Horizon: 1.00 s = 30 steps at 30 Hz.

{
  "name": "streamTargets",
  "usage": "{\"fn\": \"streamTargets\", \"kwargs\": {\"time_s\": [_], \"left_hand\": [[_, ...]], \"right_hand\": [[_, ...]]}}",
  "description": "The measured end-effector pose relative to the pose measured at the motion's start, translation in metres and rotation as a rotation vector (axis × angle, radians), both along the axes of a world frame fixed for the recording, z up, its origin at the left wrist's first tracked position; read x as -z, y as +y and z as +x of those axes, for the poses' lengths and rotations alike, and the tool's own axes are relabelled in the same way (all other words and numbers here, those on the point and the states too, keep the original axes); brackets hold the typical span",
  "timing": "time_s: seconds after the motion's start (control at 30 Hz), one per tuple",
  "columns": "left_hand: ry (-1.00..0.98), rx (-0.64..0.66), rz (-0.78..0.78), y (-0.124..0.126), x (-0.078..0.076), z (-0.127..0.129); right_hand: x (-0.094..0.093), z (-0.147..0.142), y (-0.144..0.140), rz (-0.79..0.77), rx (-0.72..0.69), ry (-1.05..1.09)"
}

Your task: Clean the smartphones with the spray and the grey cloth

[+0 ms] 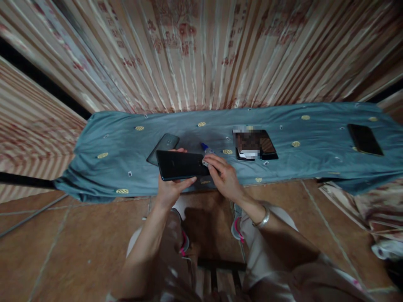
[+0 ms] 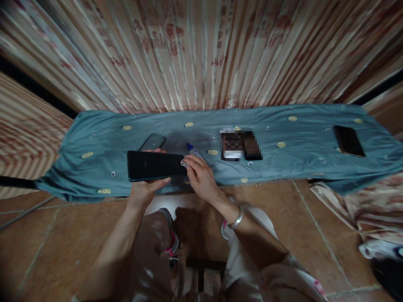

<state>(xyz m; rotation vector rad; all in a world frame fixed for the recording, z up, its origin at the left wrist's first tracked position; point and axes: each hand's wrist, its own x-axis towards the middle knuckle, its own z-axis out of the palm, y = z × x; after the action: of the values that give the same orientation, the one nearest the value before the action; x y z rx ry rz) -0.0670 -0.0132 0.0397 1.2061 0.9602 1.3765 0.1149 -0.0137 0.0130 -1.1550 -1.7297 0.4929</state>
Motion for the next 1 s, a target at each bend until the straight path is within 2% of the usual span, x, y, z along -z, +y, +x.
{"fn": "streamTargets", "kwargs": {"time_s": [0.47, 0.67, 1.0], "left_hand": [[0.113, -0.022, 0.081, -0.0025, -0.0057, 0.0022], [0.131, -0.011, 0.084, -0.0026, -0.0055, 0.0026], [0.168, -0.004, 0.096, -0.0025, -0.0057, 0.0076]], "right_hand": [[-0.0046, 0.0020, 0.0048, -0.067, -0.055, 0.070], [-0.0016, 0.0012, 0.0068, -0.075, -0.061, 0.109], [-0.0068, -0.0012, 0.0041, -0.085, -0.088, 0.106]]}}
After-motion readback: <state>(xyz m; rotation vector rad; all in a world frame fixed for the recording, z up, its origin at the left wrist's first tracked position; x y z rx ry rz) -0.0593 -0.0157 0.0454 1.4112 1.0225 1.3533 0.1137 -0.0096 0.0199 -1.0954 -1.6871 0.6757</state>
